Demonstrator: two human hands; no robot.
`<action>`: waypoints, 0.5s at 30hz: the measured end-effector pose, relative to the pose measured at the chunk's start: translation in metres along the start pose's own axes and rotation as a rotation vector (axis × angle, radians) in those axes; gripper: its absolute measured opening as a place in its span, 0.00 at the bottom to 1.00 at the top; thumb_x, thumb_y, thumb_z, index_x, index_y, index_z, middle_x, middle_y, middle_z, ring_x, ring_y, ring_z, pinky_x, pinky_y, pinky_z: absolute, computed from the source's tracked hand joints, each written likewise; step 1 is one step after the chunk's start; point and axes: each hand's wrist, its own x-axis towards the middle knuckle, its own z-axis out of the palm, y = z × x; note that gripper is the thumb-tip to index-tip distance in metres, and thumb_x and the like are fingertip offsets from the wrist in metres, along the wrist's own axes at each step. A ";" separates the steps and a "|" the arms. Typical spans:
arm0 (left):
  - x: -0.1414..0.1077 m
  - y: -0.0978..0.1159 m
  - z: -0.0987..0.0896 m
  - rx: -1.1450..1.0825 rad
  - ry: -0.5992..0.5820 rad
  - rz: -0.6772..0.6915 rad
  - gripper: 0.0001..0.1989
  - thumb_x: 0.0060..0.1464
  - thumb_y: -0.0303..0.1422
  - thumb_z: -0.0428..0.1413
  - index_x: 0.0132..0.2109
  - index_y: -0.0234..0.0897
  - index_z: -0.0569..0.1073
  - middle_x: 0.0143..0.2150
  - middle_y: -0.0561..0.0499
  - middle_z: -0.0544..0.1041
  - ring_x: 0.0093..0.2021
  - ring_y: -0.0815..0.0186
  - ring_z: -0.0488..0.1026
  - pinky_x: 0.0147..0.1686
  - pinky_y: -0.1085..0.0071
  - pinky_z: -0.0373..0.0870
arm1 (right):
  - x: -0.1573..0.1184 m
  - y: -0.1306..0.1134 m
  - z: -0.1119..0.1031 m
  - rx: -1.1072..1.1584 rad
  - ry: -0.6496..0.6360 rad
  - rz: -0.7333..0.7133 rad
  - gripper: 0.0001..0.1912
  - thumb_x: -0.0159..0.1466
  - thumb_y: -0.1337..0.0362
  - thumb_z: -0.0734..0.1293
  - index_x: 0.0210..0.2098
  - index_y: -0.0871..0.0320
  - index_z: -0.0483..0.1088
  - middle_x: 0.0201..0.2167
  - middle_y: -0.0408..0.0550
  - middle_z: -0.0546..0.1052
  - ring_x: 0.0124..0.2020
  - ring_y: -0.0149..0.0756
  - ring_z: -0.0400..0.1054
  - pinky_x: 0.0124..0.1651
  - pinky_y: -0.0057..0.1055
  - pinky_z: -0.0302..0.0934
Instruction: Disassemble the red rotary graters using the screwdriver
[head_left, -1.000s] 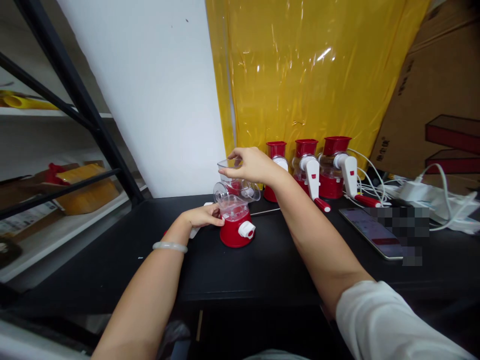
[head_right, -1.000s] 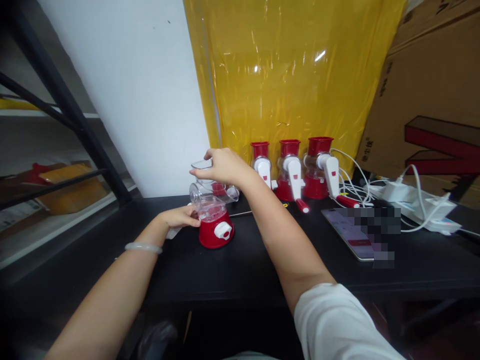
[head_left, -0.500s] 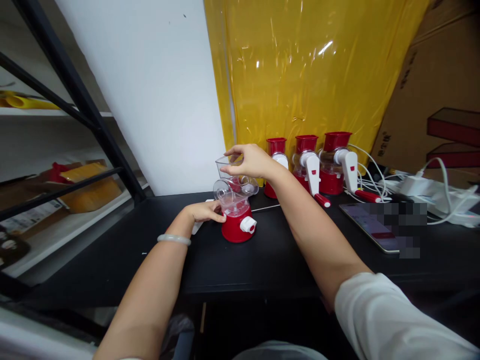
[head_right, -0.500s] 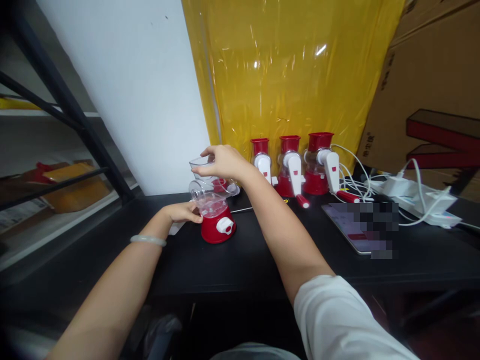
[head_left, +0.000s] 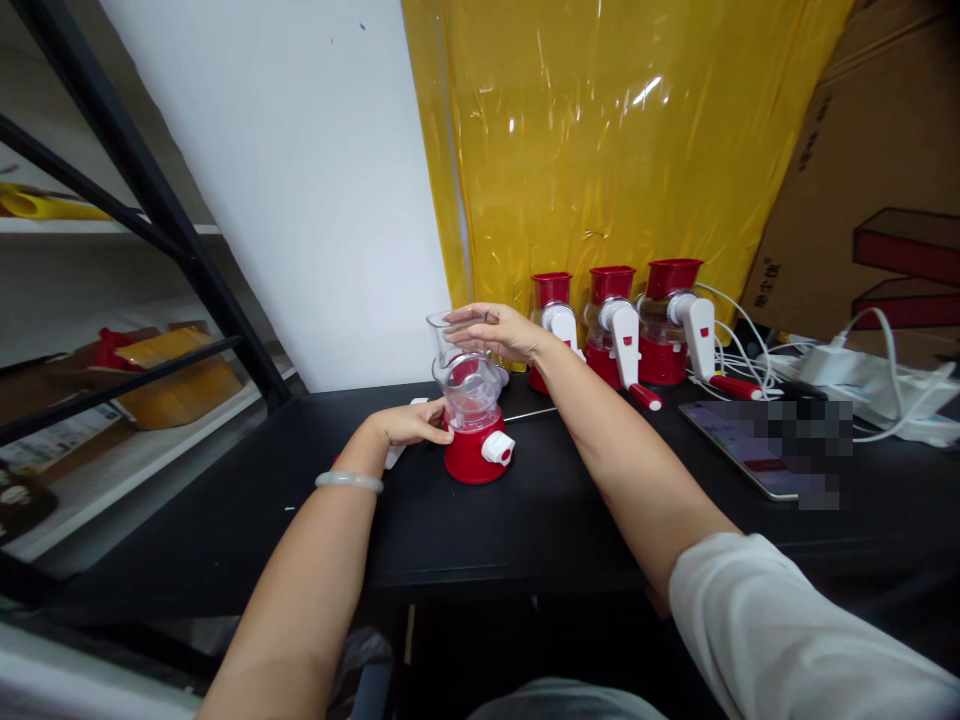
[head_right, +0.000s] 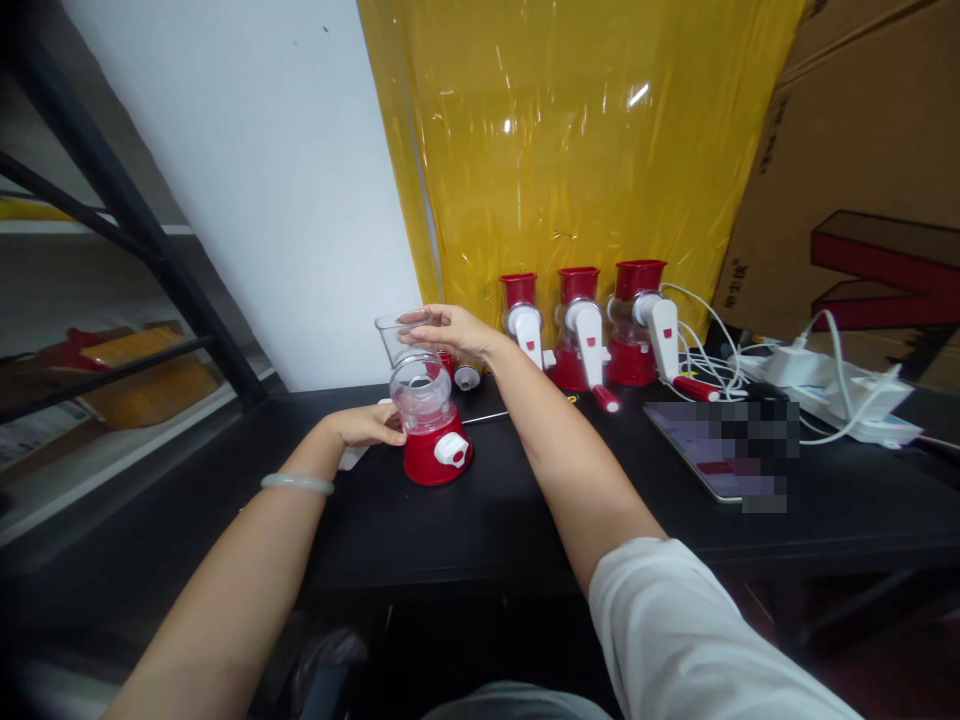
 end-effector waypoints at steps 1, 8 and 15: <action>0.000 -0.001 0.001 -0.019 -0.004 0.000 0.39 0.49 0.38 0.70 0.66 0.37 0.68 0.68 0.37 0.71 0.70 0.50 0.65 0.72 0.51 0.52 | 0.000 0.002 0.003 0.036 0.021 0.000 0.31 0.48 0.52 0.82 0.46 0.58 0.74 0.47 0.53 0.82 0.54 0.41 0.77 0.62 0.43 0.69; -0.004 -0.004 0.008 -0.110 0.039 -0.018 0.39 0.47 0.40 0.72 0.64 0.39 0.69 0.68 0.38 0.72 0.72 0.51 0.63 0.73 0.50 0.49 | 0.003 0.018 0.012 0.188 0.065 0.014 0.36 0.47 0.48 0.81 0.52 0.55 0.75 0.51 0.53 0.81 0.56 0.41 0.76 0.61 0.40 0.68; -0.005 0.016 0.022 -0.029 0.115 0.028 0.50 0.41 0.37 0.75 0.70 0.43 0.63 0.73 0.37 0.66 0.72 0.47 0.64 0.71 0.48 0.55 | -0.006 -0.011 -0.021 0.066 0.229 -0.174 0.37 0.53 0.38 0.75 0.53 0.53 0.73 0.56 0.54 0.79 0.61 0.46 0.73 0.56 0.42 0.71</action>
